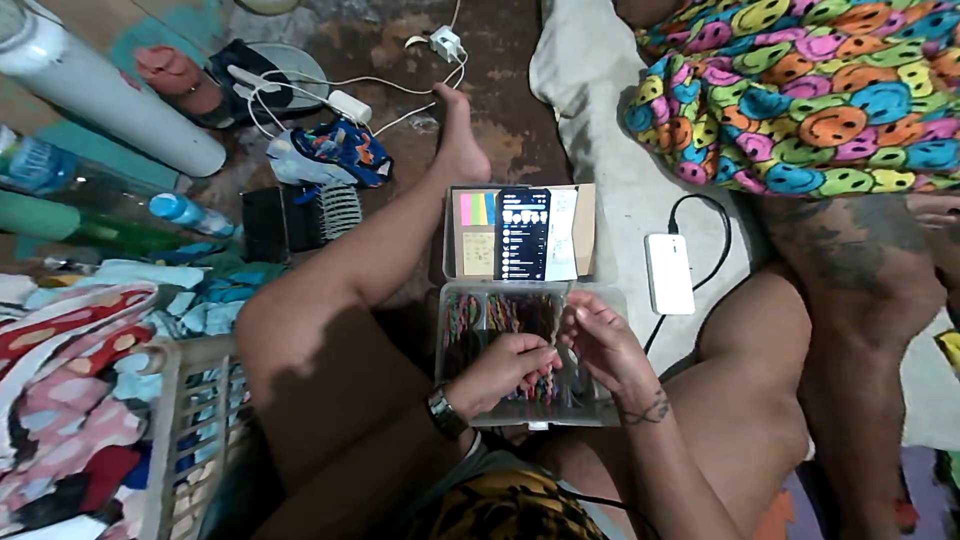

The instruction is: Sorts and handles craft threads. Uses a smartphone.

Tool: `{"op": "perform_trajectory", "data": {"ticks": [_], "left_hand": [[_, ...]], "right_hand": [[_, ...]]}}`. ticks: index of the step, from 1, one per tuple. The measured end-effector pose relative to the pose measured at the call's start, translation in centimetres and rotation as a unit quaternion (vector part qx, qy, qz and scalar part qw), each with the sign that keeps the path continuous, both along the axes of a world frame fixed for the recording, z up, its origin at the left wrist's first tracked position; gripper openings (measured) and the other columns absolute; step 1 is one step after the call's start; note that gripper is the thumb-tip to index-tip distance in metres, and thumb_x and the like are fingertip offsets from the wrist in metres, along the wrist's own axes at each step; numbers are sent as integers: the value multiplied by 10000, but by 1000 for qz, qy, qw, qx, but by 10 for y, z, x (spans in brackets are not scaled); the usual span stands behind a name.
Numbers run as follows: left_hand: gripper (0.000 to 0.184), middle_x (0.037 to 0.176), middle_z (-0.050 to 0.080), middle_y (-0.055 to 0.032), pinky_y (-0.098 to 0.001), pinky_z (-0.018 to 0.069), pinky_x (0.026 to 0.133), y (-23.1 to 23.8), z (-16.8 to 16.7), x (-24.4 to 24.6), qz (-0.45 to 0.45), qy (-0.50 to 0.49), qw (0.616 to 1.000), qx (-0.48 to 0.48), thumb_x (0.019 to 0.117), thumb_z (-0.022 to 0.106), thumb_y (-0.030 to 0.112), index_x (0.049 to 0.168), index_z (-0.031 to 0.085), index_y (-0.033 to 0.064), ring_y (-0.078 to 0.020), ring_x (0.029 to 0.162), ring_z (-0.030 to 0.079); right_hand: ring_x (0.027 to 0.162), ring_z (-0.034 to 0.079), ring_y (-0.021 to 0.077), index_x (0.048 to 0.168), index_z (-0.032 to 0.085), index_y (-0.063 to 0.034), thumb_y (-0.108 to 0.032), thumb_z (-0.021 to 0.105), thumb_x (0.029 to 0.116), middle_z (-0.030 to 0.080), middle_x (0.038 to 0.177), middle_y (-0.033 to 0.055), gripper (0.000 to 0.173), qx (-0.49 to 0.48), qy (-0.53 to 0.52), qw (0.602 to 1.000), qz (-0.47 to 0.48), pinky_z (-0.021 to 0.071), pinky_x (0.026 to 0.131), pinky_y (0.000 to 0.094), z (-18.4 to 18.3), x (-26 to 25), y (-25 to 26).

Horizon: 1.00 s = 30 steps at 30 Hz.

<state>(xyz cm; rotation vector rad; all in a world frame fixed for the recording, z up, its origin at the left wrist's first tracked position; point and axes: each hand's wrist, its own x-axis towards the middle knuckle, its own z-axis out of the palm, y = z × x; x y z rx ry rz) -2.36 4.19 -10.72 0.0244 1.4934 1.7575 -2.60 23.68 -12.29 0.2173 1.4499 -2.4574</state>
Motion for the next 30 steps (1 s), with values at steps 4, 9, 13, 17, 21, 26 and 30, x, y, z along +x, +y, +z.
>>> {"op": "perform_trajectory", "data": {"ticks": [4,9,13,17,21,26,30], "left_hand": [[217,818,627,58,-162,486,597,-4,-1,-4,-7,-36,998,45,1069,481,163,966,657,89,-10,653,564],[235,824,633,63,-163,506,599,-3,-1,-3,-28,-46,996,70,1073,459,159,958,656,103,-9,659,582],[242,815,629,64,-177,518,611,-5,-1,-2,-29,-86,993,78,1087,441,187,980,644,113,-19,661,589],[219,779,641,79,-169,519,609,-5,2,-2,-45,-49,994,86,1061,487,149,950,674,118,-8,652,599],[180,803,625,84,-156,492,632,-5,3,-5,-47,52,998,3,1042,541,138,965,690,71,15,680,575],[223,820,640,61,-179,515,618,-6,-3,-2,-19,-25,998,49,1063,489,150,952,672,88,-17,673,592],[249,769,600,85,-170,483,601,-3,0,-3,-26,-60,993,103,1075,436,174,948,644,125,-8,645,560]], "right_hand": [[828,678,47,1231,713,-120,-318,681,974,735,1124,-10,327,8,58,992,109,577,739,228,-10,5,0],[817,692,68,1209,693,-102,-283,627,1007,729,1125,23,279,-37,13,992,123,585,700,223,-12,4,0],[718,700,51,1009,788,-168,-232,755,908,772,941,2,124,-69,24,992,105,590,661,211,-8,7,-2],[672,667,27,887,776,-183,-193,830,822,722,802,-31,85,-83,48,994,45,579,632,196,-12,5,-5],[664,648,38,916,715,-153,-128,737,887,695,803,-20,44,-65,19,998,12,570,638,210,-11,4,-11],[801,684,36,1091,769,-150,-317,694,961,749,1079,-7,225,-27,59,989,130,575,703,208,-12,3,-1],[706,695,39,896,795,-180,-259,822,842,764,901,-13,99,-71,45,995,49,592,648,205,-13,5,-3]]}}
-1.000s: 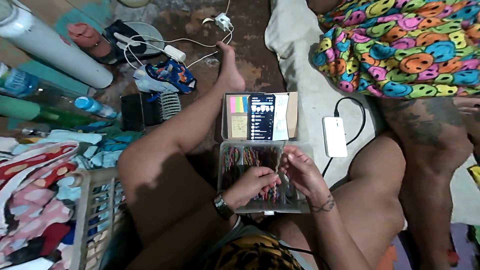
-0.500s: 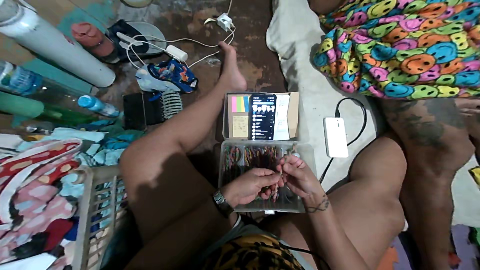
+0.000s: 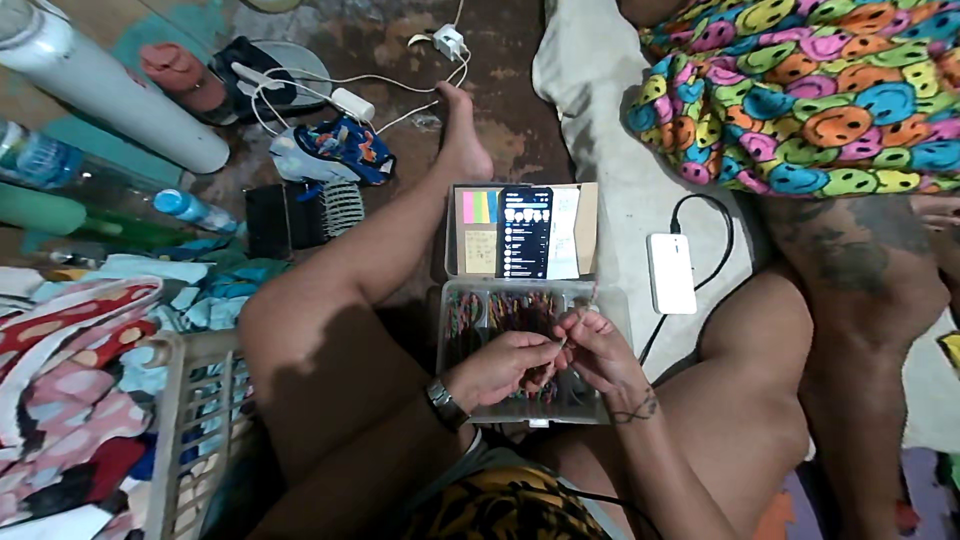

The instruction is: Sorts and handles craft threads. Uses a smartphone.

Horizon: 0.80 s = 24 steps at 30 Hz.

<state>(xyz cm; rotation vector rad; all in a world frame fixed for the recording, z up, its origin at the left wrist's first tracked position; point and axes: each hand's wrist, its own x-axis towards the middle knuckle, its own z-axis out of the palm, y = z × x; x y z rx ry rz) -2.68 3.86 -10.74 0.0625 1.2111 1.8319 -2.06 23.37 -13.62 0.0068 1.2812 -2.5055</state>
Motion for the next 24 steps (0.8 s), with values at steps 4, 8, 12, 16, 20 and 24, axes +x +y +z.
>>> {"op": "perform_trajectory", "data": {"ticks": [4,8,12,16,20,24], "left_hand": [[181,799,634,80,-141,479,617,5,3,2,11,154,984,-93,1036,548,128,988,704,50,33,661,561],[239,917,678,-61,-195,495,733,4,1,1,14,278,933,-227,1040,563,150,1045,711,-37,-28,766,585],[193,842,642,47,-180,506,652,-2,2,-2,30,100,985,-139,1053,526,142,1003,683,41,-9,700,587],[209,796,625,62,-184,519,623,-2,4,-2,11,-22,998,-53,1074,477,153,989,661,99,-27,662,588],[187,790,636,65,-159,500,605,5,3,4,25,21,998,-50,1052,514,120,978,683,87,-7,650,581],[206,866,642,15,-159,463,667,6,5,5,14,207,960,-189,1037,577,151,1050,709,-5,15,709,540]], "right_hand": [[684,660,31,845,759,-200,-248,844,819,700,772,-46,101,-33,-6,999,-32,574,653,208,-3,-1,-5],[602,609,54,794,609,-154,-83,694,903,640,712,-25,156,23,-72,991,-112,547,594,227,1,-1,-18],[750,648,41,1123,692,-121,-200,550,1031,723,1068,-8,186,61,-14,998,27,562,685,215,1,-3,-6],[704,687,43,950,787,-160,-189,749,907,765,937,0,64,13,-26,999,14,584,644,207,3,0,-3],[643,652,36,819,763,-185,-224,862,787,697,746,-35,111,-56,-40,997,-39,572,622,203,-2,0,-8],[601,618,43,835,698,-150,-191,776,870,658,709,-28,95,-6,-64,995,-77,551,593,219,-3,-1,-15]]}}
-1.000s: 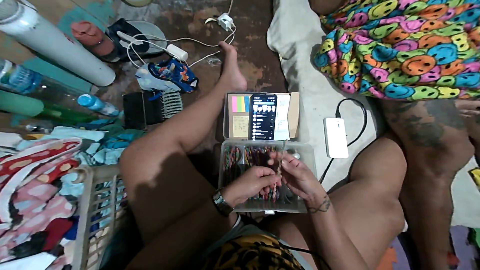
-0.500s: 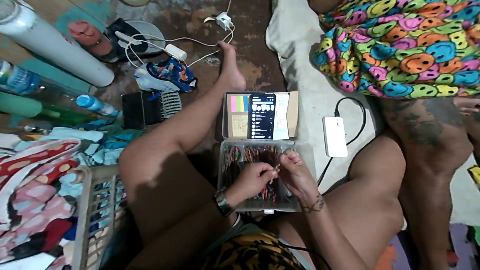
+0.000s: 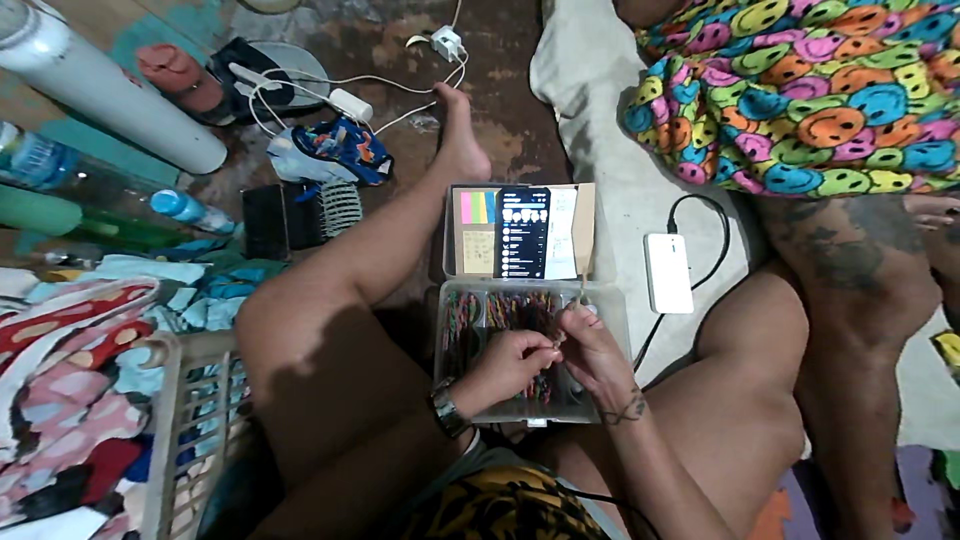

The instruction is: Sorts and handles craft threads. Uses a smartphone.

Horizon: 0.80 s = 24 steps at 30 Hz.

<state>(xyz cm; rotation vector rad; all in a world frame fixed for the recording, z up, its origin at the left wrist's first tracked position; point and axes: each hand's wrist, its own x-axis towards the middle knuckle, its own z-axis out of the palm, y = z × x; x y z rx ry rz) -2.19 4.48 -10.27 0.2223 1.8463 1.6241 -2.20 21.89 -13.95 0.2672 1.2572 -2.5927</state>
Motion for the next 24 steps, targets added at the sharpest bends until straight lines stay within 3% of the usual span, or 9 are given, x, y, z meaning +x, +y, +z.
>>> {"op": "perform_trajectory", "data": {"ticks": [2,4,7,9,14,16,19,22,24], "left_hand": [[178,866,642,39,-160,488,655,-3,0,0,22,-71,997,36,1043,556,138,1025,691,24,9,702,567],[181,834,643,48,-176,514,632,-6,-4,0,40,-173,978,107,1054,523,133,993,678,61,-19,682,591],[202,815,624,48,-178,511,617,-9,-3,-2,32,-263,950,163,1076,479,165,1003,656,102,-34,666,585],[195,812,621,53,-173,507,617,-7,-1,-2,28,-249,954,167,1071,486,147,996,661,103,-29,666,580],[204,866,642,27,-153,465,653,-1,0,1,-7,-12,1000,-6,1040,576,164,1059,708,9,26,700,542],[214,873,643,24,-155,465,658,-2,-1,1,-2,-7,1000,-18,1047,563,170,1059,705,11,23,708,545],[183,839,641,50,-177,501,654,-6,-7,1,36,-126,989,65,1050,534,142,1003,688,54,-12,697,583],[195,828,628,50,-181,513,638,-8,-8,-1,34,-190,974,119,1064,502,148,1005,673,74,-28,679,588],[192,815,629,56,-165,499,621,-6,-5,-1,32,-159,981,104,1056,516,134,994,684,66,-11,666,576]], "right_hand": [[710,652,40,979,706,-142,-239,650,984,721,914,-20,112,53,29,996,62,565,652,213,2,-1,6],[800,681,43,1103,745,-141,-248,601,1017,747,1072,-11,199,67,60,988,125,574,699,216,6,-2,13],[742,695,45,969,786,-143,-162,687,941,767,927,-4,104,58,41,994,83,585,679,215,10,-1,13],[719,696,54,895,781,-146,-178,779,876,755,862,5,37,20,31,998,51,593,681,214,9,-1,12],[630,630,60,736,671,-172,-110,798,825,659,706,-19,167,14,25,999,-25,558,625,235,2,-3,3],[660,625,52,799,655,-165,-126,724,888,662,753,-27,119,47,16,999,-8,555,646,233,3,-3,4],[773,659,43,1074,729,-148,-207,629,994,736,1017,-12,141,56,41,994,86,567,726,221,8,-4,15],[753,675,39,966,768,-137,-98,630,948,760,944,-1,145,77,29,995,59,566,703,205,13,-3,17],[705,668,32,894,775,-145,-71,677,907,757,873,-3,124,70,17,997,21,562,666,193,14,-3,16]]}}
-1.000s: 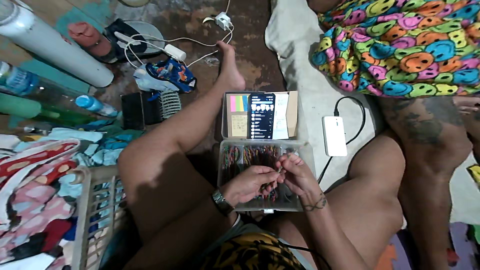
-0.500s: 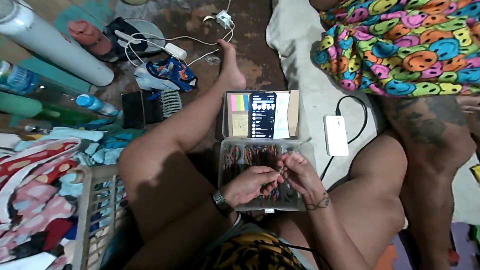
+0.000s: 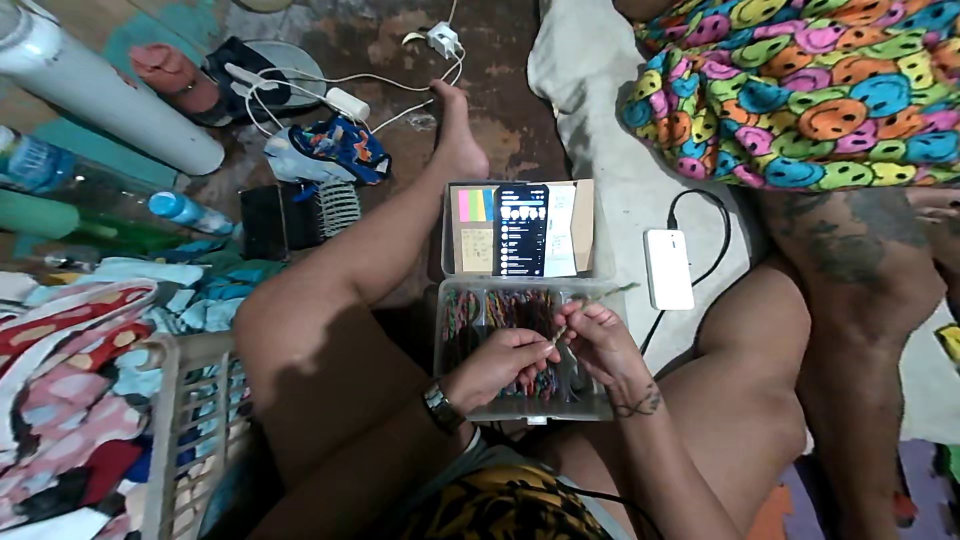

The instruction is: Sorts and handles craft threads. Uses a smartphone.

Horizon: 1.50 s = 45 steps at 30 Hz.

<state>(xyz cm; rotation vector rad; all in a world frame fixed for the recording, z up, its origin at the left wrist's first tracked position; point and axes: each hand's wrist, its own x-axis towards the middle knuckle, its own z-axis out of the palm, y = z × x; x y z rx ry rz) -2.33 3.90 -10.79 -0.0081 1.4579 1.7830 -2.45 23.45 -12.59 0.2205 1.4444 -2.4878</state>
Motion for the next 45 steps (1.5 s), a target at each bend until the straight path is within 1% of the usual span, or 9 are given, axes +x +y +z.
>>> {"op": "perform_trajectory", "data": {"ticks": [5,9,12,19,23,29,34,38,45], "left_hand": [[241,912,668,-25,-189,479,721,5,2,2,-49,222,963,-146,1050,549,182,1052,710,3,-11,760,566],[283,941,689,-162,-366,538,818,3,-8,7,-57,373,900,-218,1037,546,188,989,719,-30,-227,872,661],[305,950,686,-139,-404,565,804,-5,-6,3,40,432,863,-260,1034,534,230,962,722,0,-230,880,676],[284,921,657,-44,-291,516,743,-40,14,-26,237,300,893,-237,1053,465,163,1016,711,25,-92,804,610],[272,853,636,-5,-231,498,695,-42,14,-24,264,284,900,-198,1062,453,155,1007,687,27,-47,740,583],[265,834,628,27,-185,495,670,-45,13,-23,295,255,913,-120,1071,450,155,991,679,49,-20,707,576],[277,841,631,27,-181,492,650,-43,11,-23,292,214,928,-84,1074,438,156,982,680,58,-21,695,573],[250,830,624,24,-186,492,666,-40,12,-23,290,194,933,-85,1069,464,143,971,674,50,-26,706,576],[279,867,621,-3,-202,466,653,-36,13,-20,262,176,944,-99,1092,445,202,1018,668,52,-47,719,559]], "right_hand": [[553,574,34,713,646,-143,-40,660,881,632,647,-27,198,-11,-31,996,-81,510,561,201,-5,-3,-6],[516,522,47,721,549,-108,4,547,963,580,629,-12,267,18,-71,987,-143,474,523,199,-7,-7,-10],[539,559,58,810,543,-86,-16,534,1010,608,674,3,212,53,-65,983,-161,517,546,206,-3,-7,-13],[635,651,72,978,637,1,-82,697,938,665,781,1,110,266,-11,961,76,591,633,257,7,4,-62],[853,669,179,1143,691,15,-317,658,997,703,966,116,364,441,72,855,263,556,822,380,4,1,-77],[1197,634,364,1303,649,-1,-201,513,1068,656,1273,222,337,619,42,735,273,483,1049,521,-2,-5,-54],[1077,652,395,1188,709,-13,-124,562,1010,616,1220,277,257,686,46,718,108,552,923,497,-6,-2,-47],[1223,600,391,1296,673,-13,-123,537,1034,591,1336,268,316,680,25,720,139,489,1045,500,-8,-3,-42],[1030,702,349,1026,777,-34,-84,631,965,734,1054,173,167,638,259,705,169,553,938,519,-7,-5,-26]]}}
